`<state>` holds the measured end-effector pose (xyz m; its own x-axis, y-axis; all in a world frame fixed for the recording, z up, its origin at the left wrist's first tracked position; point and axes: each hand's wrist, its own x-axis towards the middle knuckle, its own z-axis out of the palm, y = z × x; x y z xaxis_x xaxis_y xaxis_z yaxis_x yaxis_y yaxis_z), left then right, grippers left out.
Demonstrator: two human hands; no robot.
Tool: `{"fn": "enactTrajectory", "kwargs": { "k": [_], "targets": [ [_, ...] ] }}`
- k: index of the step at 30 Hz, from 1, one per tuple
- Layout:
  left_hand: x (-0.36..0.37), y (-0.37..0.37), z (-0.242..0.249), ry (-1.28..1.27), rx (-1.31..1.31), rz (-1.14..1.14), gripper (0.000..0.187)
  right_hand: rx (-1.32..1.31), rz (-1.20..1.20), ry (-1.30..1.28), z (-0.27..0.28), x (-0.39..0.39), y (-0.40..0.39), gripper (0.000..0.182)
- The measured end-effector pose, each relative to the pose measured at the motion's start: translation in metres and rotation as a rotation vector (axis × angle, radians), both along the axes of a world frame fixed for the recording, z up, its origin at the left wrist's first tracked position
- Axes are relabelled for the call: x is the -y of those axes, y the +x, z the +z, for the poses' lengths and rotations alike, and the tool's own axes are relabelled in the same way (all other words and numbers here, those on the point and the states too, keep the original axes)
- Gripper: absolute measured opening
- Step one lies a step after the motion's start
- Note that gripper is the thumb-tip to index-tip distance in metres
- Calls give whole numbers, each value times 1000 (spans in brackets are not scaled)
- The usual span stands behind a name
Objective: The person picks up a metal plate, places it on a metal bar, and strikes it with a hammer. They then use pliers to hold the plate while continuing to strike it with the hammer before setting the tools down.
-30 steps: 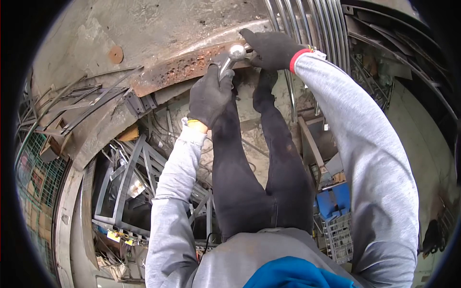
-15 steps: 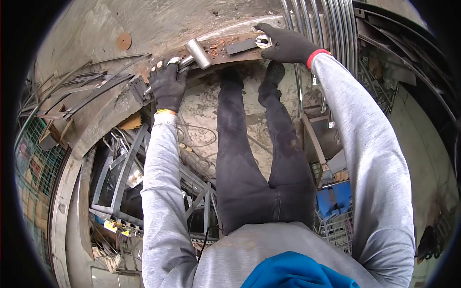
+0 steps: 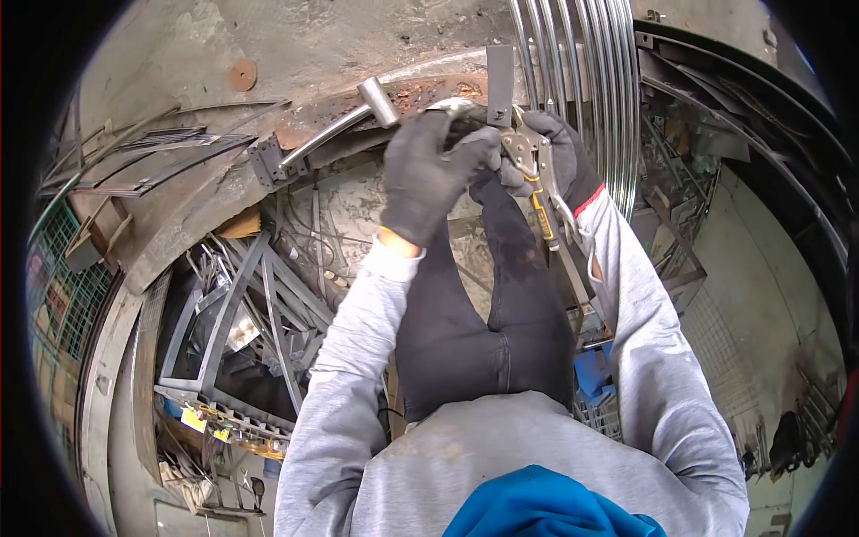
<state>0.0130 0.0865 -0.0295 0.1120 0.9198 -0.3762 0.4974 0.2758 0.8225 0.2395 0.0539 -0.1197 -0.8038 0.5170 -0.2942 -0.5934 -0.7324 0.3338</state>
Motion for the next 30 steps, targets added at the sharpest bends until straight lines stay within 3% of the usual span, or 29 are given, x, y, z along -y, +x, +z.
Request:
{"fn": "enactTrajectory", "kwargs": {
  "k": [2,4,5,7,10,11,12,13,15,18,20,25,30],
  "targets": [
    [-1,18,18,71,36,55,36,-60,-154,86,8,10,-7,60],
    [-10,24,49,-356,219,186,32,11,-48,89,46,6,-2,57],
    [-9,24,53,-219,90,129,26,180,-6,124,60,5,3,56],
    [-4,16,68,-241,195,91,24,451,49,154,108,5,5,51],
    [8,12,86,-343,524,9,23,407,67,247,147,20,19,52],
    [10,11,104,-450,551,-26,25,440,78,245,163,28,22,53],
    [17,15,114,-360,602,-22,18,474,87,242,181,37,24,53],
    [24,21,123,-431,671,22,18,592,110,273,197,46,25,51],
    [39,32,135,-376,670,6,15,808,153,333,224,56,27,46],
    [60,57,131,-125,428,-56,21,1146,155,248,228,89,25,38],
    [64,74,143,-24,255,-132,25,1229,53,342,233,105,28,36],
    [64,104,171,-138,357,-214,35,1304,-89,318,261,115,44,31],
    [65,128,180,78,134,-246,40,1354,-158,353,266,116,59,33]
  ]
}}
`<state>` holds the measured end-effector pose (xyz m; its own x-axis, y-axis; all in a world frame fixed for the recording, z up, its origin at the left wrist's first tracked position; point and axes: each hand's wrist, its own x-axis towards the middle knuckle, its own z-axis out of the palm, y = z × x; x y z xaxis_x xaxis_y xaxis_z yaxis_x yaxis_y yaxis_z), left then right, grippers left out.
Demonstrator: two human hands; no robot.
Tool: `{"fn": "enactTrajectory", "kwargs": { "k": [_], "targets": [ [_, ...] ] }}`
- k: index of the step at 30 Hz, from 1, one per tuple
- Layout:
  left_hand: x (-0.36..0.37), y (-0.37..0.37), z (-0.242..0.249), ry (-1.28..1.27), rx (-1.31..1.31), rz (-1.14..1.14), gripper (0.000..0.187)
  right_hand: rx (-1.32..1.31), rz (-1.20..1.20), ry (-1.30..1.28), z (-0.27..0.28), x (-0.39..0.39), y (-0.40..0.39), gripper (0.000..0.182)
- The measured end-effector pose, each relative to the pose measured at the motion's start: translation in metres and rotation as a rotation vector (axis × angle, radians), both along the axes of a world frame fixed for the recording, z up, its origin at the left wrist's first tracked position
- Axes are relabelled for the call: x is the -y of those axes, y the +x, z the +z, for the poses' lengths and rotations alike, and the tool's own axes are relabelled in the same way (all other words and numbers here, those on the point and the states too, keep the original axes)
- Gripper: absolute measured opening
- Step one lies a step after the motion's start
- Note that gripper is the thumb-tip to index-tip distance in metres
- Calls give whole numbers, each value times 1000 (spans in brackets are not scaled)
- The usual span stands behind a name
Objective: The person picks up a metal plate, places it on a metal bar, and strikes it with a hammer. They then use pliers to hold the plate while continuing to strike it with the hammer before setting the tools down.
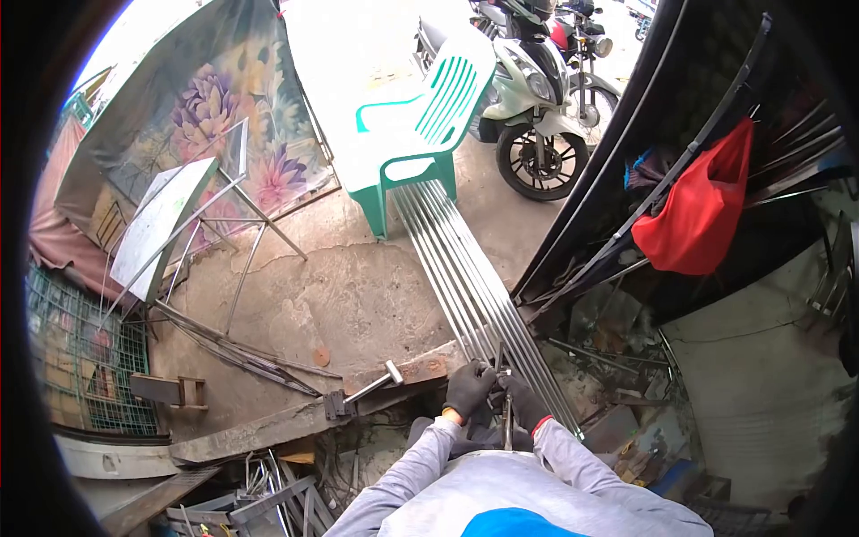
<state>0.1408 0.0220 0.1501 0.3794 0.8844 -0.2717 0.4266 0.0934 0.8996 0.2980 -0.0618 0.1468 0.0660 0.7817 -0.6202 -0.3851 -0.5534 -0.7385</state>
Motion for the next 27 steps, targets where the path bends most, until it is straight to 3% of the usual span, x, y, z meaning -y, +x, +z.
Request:
{"fn": "enactTrajectory", "kwargs": {
  "k": [2,4,6,8,9,11,12,14,15,17,18,20,21,25,27],
  "targets": [
    [6,6,-6,145,-81,65,42,4,18,69,0,0,4,34],
    [11,6,2,167,-115,85,44,254,90,110,-6,2,6,35],
    [20,5,8,170,-144,83,43,281,82,77,-11,4,9,33],
    [19,1,12,144,-79,143,38,1,-30,-94,-14,0,11,28],
    [13,-2,9,115,22,293,34,-137,-86,-181,-15,-2,11,26],
    [-10,-15,-33,-8,341,513,30,-153,-55,-141,-15,-3,9,26],
    [-24,-26,-35,109,304,472,39,-168,-35,-104,-15,-1,8,27],
    [-31,-41,-4,-179,288,351,46,-119,28,-70,-9,-2,1,28],
    [-27,-37,9,-186,287,336,46,-67,93,-33,-5,-4,-2,29],
    [-21,-28,27,-157,521,87,43,56,236,-1,1,-13,-8,36],
    [-16,-25,15,-163,520,75,43,56,223,-4,-7,-12,-9,36],
    [0,-20,-25,-124,301,74,41,-15,228,250,-38,-13,-11,45],
    [7,-13,-22,-147,421,182,40,-25,275,194,-49,-12,-6,54],
    [2,-25,-20,-86,197,95,41,-101,355,227,-11,-7,-10,58],
    [-5,-31,-21,-96,232,83,41,-126,360,222,0,-8,-15,58]
  ]
}}
